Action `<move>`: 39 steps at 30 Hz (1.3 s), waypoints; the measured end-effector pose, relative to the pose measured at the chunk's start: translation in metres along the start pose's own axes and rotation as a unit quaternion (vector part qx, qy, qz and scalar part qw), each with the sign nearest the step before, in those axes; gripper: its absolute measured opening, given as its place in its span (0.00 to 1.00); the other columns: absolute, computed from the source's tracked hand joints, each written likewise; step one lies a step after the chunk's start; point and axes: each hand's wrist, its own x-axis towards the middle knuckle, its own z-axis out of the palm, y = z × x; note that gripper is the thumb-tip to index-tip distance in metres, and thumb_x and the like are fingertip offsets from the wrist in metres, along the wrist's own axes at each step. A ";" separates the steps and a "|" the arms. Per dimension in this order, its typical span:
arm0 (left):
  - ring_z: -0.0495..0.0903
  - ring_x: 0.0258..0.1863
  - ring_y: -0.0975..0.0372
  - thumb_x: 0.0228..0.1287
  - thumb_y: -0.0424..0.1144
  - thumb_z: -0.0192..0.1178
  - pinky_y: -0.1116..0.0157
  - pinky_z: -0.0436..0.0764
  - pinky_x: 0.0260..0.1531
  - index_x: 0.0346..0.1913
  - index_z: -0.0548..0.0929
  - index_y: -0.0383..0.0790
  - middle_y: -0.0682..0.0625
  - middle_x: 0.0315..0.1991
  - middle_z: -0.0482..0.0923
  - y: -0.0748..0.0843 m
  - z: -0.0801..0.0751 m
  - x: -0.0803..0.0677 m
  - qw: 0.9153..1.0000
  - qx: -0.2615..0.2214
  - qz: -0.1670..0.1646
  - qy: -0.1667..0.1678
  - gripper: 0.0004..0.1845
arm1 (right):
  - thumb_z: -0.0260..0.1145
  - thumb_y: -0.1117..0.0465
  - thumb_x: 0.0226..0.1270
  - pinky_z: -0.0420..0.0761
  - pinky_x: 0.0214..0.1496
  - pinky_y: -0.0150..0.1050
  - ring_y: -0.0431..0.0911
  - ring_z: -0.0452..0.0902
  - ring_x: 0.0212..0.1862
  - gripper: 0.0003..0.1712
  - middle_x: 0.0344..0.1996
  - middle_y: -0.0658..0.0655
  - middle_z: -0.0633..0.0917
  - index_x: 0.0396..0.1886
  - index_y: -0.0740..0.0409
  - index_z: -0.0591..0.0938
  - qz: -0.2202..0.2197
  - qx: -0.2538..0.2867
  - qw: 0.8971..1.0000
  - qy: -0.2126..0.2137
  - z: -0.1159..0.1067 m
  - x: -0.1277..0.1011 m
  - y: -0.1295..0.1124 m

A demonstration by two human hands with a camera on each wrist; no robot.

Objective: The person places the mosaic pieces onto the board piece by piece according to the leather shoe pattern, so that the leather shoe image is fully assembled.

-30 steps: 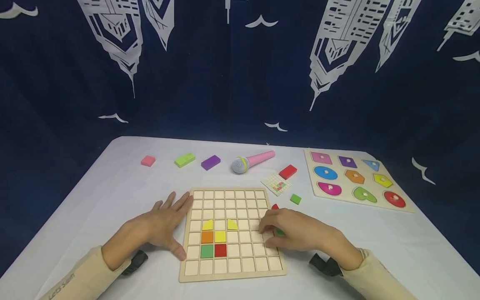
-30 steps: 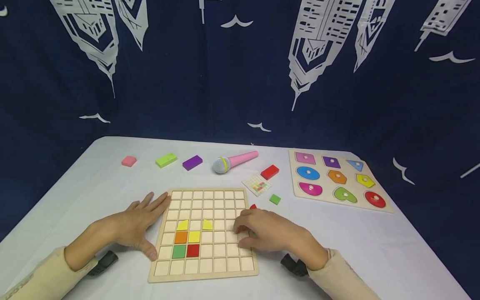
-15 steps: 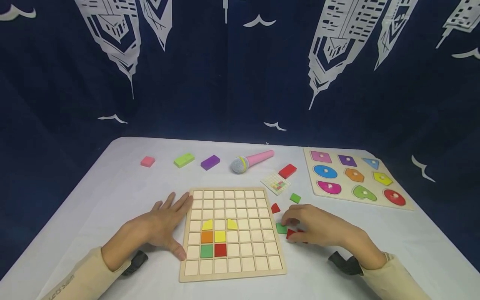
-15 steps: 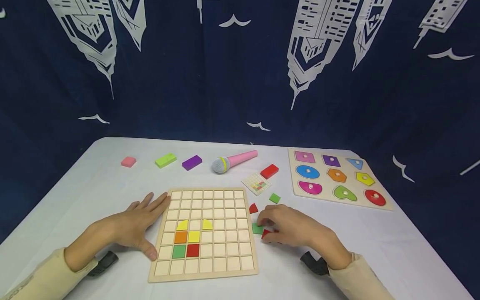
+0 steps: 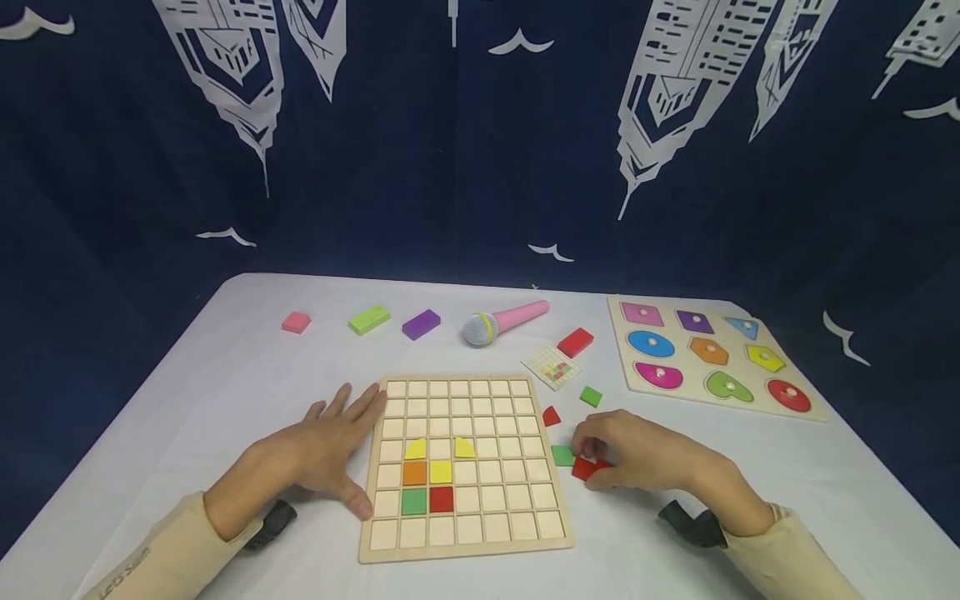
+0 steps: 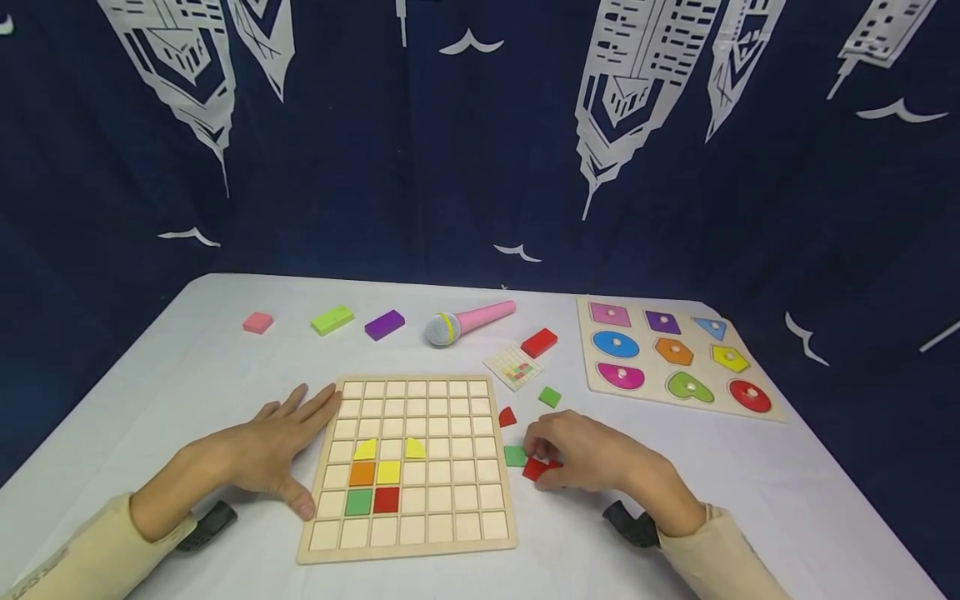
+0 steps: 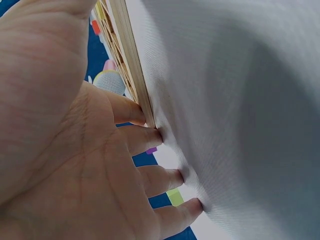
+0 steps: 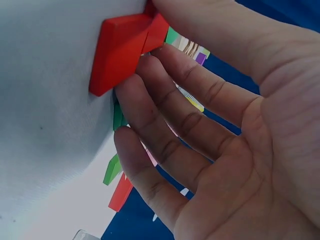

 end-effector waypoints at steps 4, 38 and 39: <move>0.36 0.77 0.31 0.27 0.67 0.79 0.30 0.45 0.70 0.80 0.45 0.32 0.35 0.81 0.38 0.000 0.000 0.000 1.000 0.001 0.003 -0.001 0.80 | 0.78 0.58 0.54 0.77 0.37 0.30 0.36 0.74 0.34 0.14 0.28 0.39 0.79 0.39 0.46 0.84 -0.004 -0.001 1.000 0.000 0.001 0.001 0.000; 0.35 0.78 0.33 0.27 0.67 0.79 0.31 0.43 0.71 0.80 0.44 0.33 0.36 0.81 0.38 0.000 0.000 -0.001 1.000 -0.011 0.001 -0.004 0.80 | 0.72 0.60 0.57 0.78 0.42 0.29 0.36 0.75 0.38 0.13 0.34 0.38 0.80 0.43 0.45 0.84 -0.105 -0.021 0.994 -0.025 0.007 0.033 -0.063; 0.35 0.78 0.33 0.27 0.67 0.79 0.31 0.43 0.71 0.80 0.44 0.33 0.36 0.81 0.38 0.000 0.000 -0.002 1.000 -0.012 0.002 -0.004 0.80 | 0.72 0.60 0.58 0.78 0.43 0.29 0.36 0.75 0.39 0.12 0.35 0.38 0.80 0.43 0.45 0.84 -0.111 -0.021 0.993 -0.026 0.007 0.034 -0.065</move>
